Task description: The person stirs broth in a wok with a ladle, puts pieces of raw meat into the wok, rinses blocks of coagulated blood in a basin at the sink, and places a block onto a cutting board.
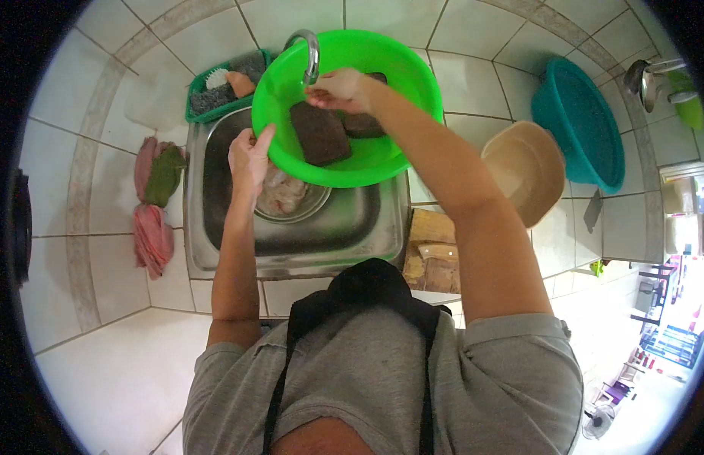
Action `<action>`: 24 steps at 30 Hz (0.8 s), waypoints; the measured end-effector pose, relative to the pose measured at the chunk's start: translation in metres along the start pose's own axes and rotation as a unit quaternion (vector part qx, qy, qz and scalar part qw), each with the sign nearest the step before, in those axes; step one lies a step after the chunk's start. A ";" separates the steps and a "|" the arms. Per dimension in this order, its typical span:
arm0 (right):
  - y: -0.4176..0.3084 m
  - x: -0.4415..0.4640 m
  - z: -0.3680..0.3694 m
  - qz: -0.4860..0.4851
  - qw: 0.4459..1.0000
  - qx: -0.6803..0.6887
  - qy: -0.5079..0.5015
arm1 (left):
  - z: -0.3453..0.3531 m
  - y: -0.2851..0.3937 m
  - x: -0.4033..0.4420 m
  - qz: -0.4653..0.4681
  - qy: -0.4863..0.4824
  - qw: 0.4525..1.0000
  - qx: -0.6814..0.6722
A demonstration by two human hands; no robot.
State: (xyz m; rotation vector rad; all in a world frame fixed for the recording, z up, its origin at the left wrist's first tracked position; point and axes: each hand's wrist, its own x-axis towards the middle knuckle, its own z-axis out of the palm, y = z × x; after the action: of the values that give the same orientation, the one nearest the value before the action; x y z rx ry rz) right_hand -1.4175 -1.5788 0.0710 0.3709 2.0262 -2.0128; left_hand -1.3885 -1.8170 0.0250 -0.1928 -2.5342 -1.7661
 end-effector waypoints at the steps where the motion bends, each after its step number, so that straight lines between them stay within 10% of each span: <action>1: 0.009 0.011 0.008 0.031 0.992 0.110 -0.061 | 0.000 0.000 0.001 0.001 0.001 1.000 0.001; 5: 0.027 0.027 0.017 0.080 0.857 0.358 -0.362 | -0.005 0.008 -0.002 0.006 -0.010 0.999 0.038; 8: 0.008 0.012 0.030 0.017 0.918 0.360 -0.163 | -0.006 0.010 -0.003 0.005 -0.011 0.999 0.048; 15: -0.015 -0.009 0.003 -0.049 0.944 0.307 -0.113 | -0.007 0.011 -0.001 -0.004 -0.021 0.998 0.058; 21: -0.041 -0.049 -0.034 0.006 0.993 0.049 -0.107 | -0.007 0.006 0.004 0.017 -0.015 0.995 0.094; 24: -0.043 -0.071 -0.068 -0.116 0.870 -0.475 0.060 | -0.007 0.005 0.007 0.029 -0.022 0.995 0.096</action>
State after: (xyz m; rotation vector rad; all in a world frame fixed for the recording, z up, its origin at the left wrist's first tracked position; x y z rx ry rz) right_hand -1.3675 -1.5105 0.1373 0.0287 2.9166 -0.8477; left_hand -1.3951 -1.8215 0.0329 -0.2966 -2.6773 -1.5039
